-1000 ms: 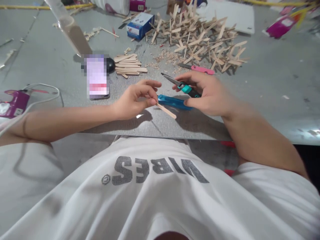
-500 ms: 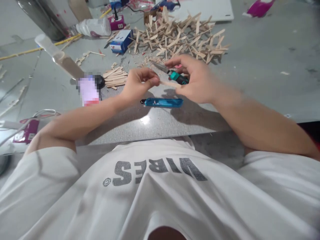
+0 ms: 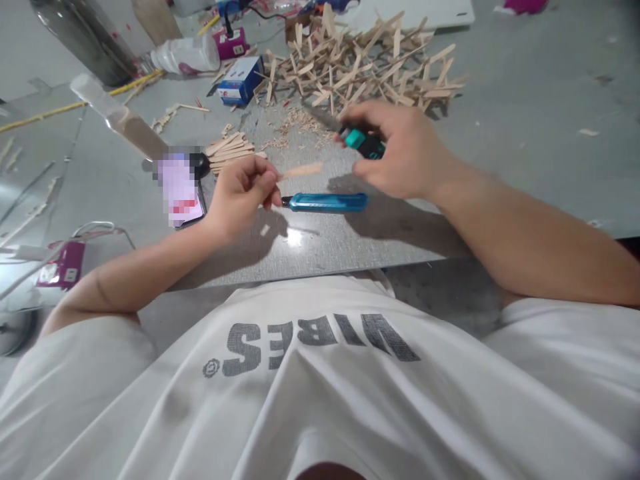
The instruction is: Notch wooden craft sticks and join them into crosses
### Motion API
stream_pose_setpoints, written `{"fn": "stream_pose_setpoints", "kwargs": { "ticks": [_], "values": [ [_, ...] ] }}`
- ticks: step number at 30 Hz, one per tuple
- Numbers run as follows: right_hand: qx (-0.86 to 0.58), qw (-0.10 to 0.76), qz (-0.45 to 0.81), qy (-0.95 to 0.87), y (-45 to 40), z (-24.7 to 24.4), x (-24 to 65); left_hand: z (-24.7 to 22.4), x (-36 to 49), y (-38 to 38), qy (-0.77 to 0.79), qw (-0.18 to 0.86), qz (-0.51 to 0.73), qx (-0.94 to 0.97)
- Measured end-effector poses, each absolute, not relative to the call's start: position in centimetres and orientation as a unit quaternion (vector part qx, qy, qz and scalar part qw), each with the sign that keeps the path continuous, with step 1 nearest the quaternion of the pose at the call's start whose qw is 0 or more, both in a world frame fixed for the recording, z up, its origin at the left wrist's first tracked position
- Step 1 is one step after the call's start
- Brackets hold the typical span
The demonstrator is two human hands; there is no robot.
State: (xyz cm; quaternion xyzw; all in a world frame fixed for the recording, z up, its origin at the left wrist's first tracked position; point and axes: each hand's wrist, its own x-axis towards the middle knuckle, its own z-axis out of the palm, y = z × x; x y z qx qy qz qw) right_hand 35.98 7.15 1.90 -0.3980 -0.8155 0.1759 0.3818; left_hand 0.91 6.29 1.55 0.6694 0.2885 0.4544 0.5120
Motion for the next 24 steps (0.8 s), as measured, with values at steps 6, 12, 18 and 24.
{"fn": "stream_pose_setpoints", "kwargs": {
  "ticks": [6,12,18,24],
  "values": [
    [-0.307,0.285,0.153,-0.895,3.7,3.4,33.9,1.9,0.2,2.8,0.24,0.538,0.471,0.657],
    [-0.269,0.241,0.169,-0.917,2.6,4.1,33.8,1.1,0.3,2.8,0.211,0.548,0.467,0.661],
    [-0.283,0.241,0.18,-0.911,2.2,4.1,33.8,0.5,0.2,3.0,0.2,0.553,0.461,0.664],
    [-0.248,0.283,0.169,-0.911,2.0,3.9,33.4,0.3,0.2,3.1,0.201,0.563,0.458,0.658]
  ]
}}
